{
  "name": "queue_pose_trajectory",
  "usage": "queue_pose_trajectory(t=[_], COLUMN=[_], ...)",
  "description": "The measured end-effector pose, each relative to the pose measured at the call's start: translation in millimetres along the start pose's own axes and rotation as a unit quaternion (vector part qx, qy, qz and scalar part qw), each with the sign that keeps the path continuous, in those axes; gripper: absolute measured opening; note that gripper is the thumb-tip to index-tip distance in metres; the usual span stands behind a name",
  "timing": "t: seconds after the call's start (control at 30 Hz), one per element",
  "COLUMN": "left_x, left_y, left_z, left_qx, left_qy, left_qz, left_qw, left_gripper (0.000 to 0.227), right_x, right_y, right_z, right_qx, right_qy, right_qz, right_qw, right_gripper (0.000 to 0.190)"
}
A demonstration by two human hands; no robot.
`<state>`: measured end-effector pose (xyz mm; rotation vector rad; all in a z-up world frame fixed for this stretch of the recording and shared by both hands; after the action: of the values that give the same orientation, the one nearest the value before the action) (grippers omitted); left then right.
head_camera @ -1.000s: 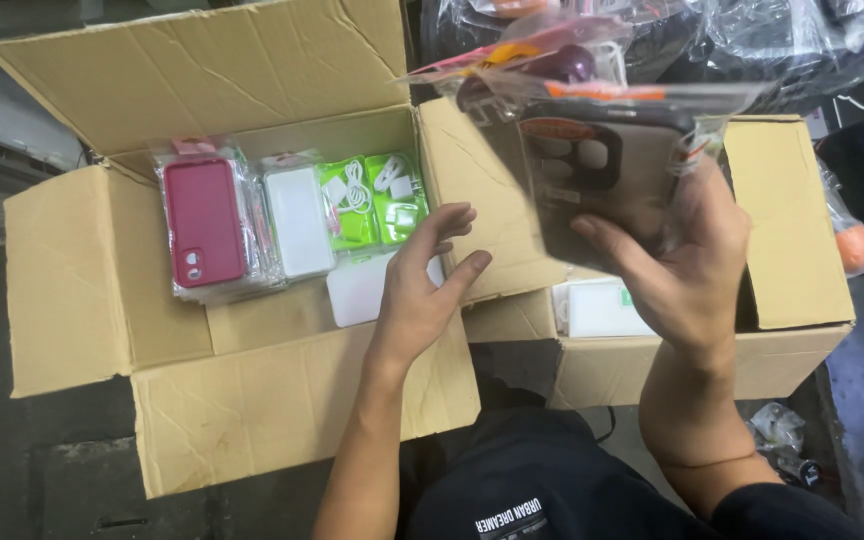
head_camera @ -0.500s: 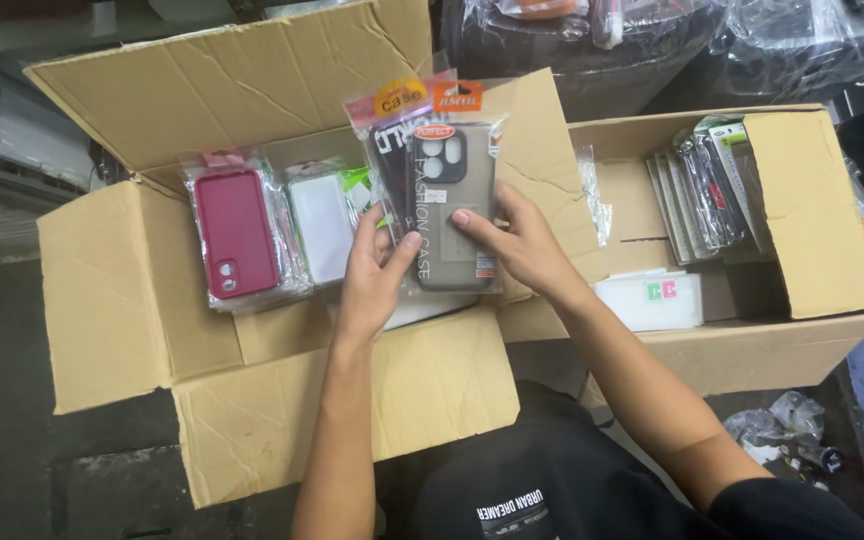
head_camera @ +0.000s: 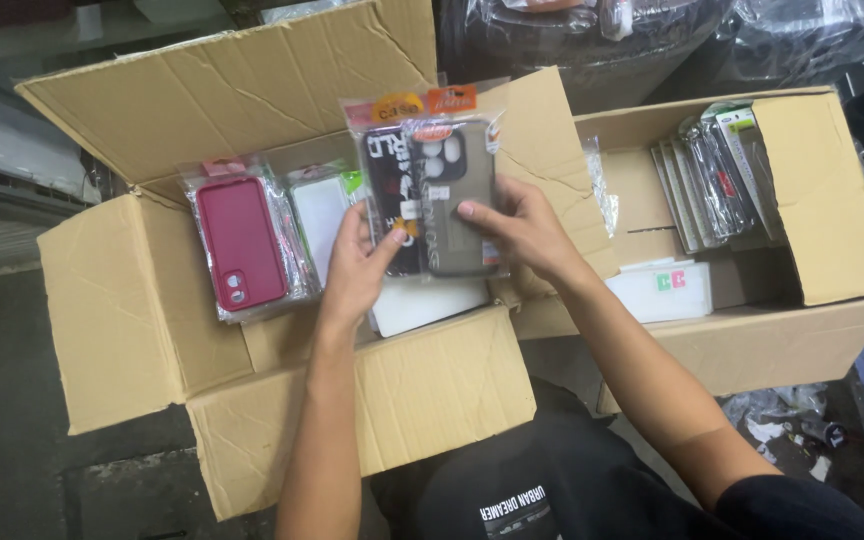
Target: Unpacking and organizing phone accessories from a cardboard box.
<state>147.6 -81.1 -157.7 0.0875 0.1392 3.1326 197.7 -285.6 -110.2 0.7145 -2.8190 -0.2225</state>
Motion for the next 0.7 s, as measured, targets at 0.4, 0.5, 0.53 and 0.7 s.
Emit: queue_pose_trajectory(t=[0.4, 0.5, 0.53, 0.7], left_x=[-45, -57, -58, -70], left_y=[-33, -32, -31, -20], left_z=[-67, -93, -99, -127], left_qx=[0.001, 0.026, 0.025, 0.043], left_qy=[-0.110, -0.149, -0.150, -0.177], left_qz=[0.070, 0.056, 0.057, 0.018], left_qw=[0.992, 0.987, 0.987, 0.983], left_gripper=[0.043, 0.044, 0.044, 0.038], right_x=[0, 2, 3, 3], right_y=[-43, -40, -38, -39], right_z=[-4, -8, -6, -1], right_qx=[-0.036, -0.031, -0.032, -0.027], right_qy=[-0.103, -0.099, -0.099, -0.100], right_qz=[0.064, 0.061, 0.061, 0.056], right_qw=[0.992, 0.993, 0.993, 0.993], right_gripper=[0.026, 0.027, 0.027, 0.028])
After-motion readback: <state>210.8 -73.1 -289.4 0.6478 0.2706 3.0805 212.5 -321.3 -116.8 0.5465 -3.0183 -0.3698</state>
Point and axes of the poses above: each hand's wrist, its own x-axis away from the middle knuckle, its own y-axis out of the palm, z = x × y, the point moved 9 cm from there along -x, towards the middle knuckle, and after that the axes turned 4 degrees about -z, right-handed, at the moved point
